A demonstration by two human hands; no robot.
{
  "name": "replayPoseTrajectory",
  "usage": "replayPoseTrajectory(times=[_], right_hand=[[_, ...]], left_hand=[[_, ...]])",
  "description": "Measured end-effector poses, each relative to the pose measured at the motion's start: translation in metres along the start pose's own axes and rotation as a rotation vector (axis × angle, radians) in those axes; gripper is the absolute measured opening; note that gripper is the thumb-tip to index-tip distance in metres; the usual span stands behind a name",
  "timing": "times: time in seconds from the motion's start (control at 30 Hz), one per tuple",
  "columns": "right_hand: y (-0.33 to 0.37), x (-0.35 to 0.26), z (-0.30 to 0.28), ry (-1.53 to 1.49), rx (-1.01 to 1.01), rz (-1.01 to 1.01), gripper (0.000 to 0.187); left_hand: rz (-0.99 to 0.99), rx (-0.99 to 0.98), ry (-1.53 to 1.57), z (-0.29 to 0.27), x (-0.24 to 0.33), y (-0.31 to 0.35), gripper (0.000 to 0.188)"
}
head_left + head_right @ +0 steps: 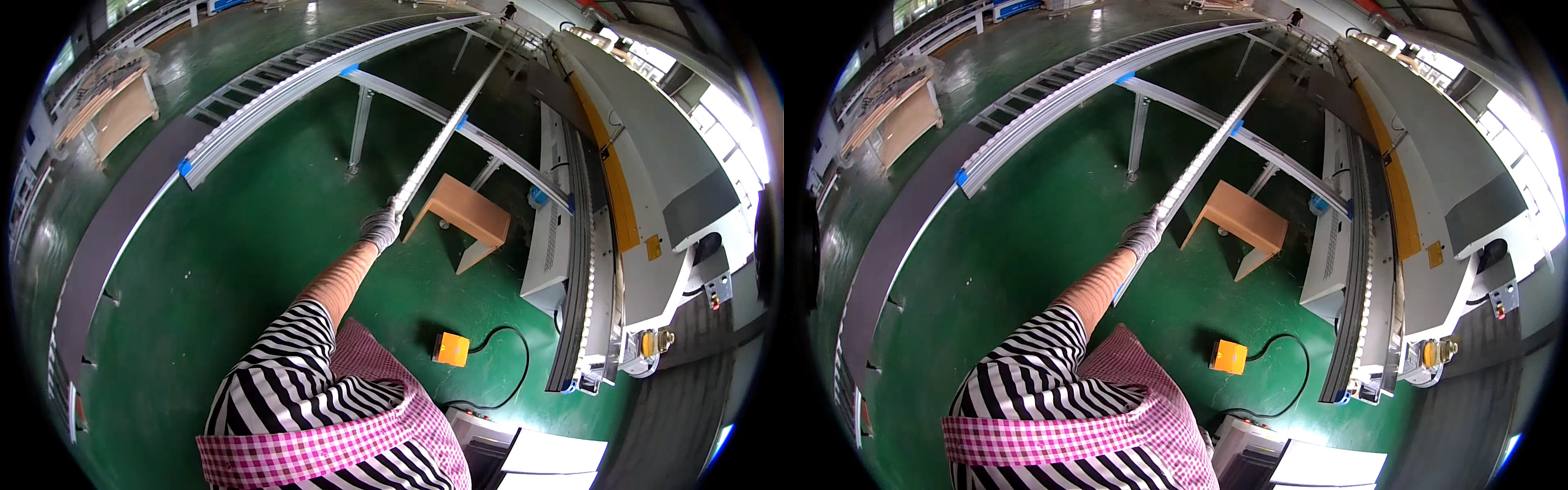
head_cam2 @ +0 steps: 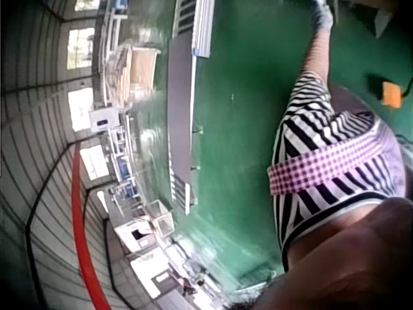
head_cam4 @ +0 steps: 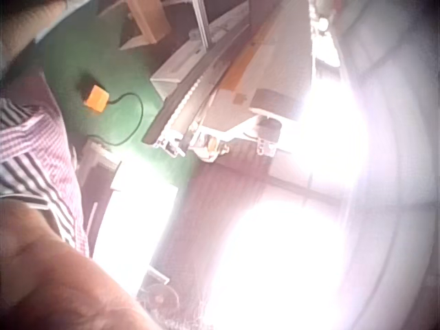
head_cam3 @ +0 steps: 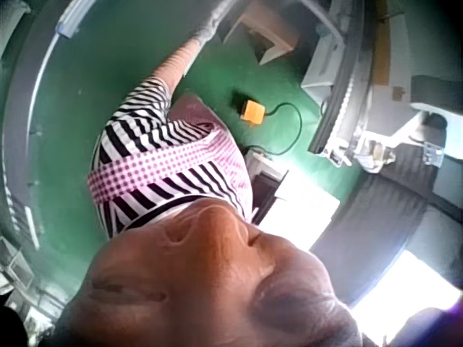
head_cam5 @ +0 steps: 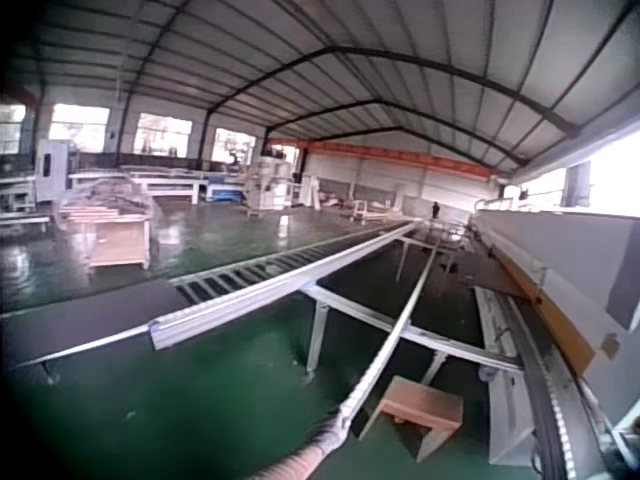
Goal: The person lifts large wooden panels one at a time from a stack and feeds them into an industrial edge-banding machine.
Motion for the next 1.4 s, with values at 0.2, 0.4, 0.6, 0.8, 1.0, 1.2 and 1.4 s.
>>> replayPoseTrajectory(times=[0.2, 0.4, 0.6, 0.8, 1.0, 1.2, 1.4], right_hand=[[0.016, -0.007, 0.012, 0.053, 0.005, -0.019, 0.014], [0.031, -0.002, 0.016, -0.026, 0.017, -0.070, 0.012], [0.017, 0.019, -0.003, -0.059, 0.014, 0.001, 0.012], [0.013, 0.032, -0.010, -0.078, 0.031, 0.031, 0.011], [0.012, 0.034, -0.008, -0.076, 0.014, 0.045, 0.011], [0.009, 0.038, -0.005, -0.062, 0.015, 0.064, 0.011], [0.006, 0.038, -0.003, -0.020, 0.014, 0.069, 0.012]], left_hand=[[-0.030, -0.017, 0.117, 0.008, -0.023, -0.006, 0.035], [-0.026, -0.024, 0.029, -0.002, -0.013, 0.000, 0.045], [-0.063, -0.107, -0.019, 0.004, -0.020, -0.008, 0.053], [-0.118, -0.157, -0.067, 0.009, -0.017, -0.007, 0.055], [-0.076, -0.135, -0.077, 0.006, -0.015, -0.007, 0.056], [-0.166, -0.241, -0.043, -0.006, -0.002, 0.002, 0.055], [-0.107, -0.172, -0.104, 0.006, -0.019, -0.007, 0.056]])
Point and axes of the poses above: each hand's wrist, its own y-axis away from the middle knuckle, its own z-axis out of the palm, x = y × z, the point moved 8 cm from there along -y, towards the middle knuckle, and after that the axes turned 7 degrees about y, right-handed, at the moved point
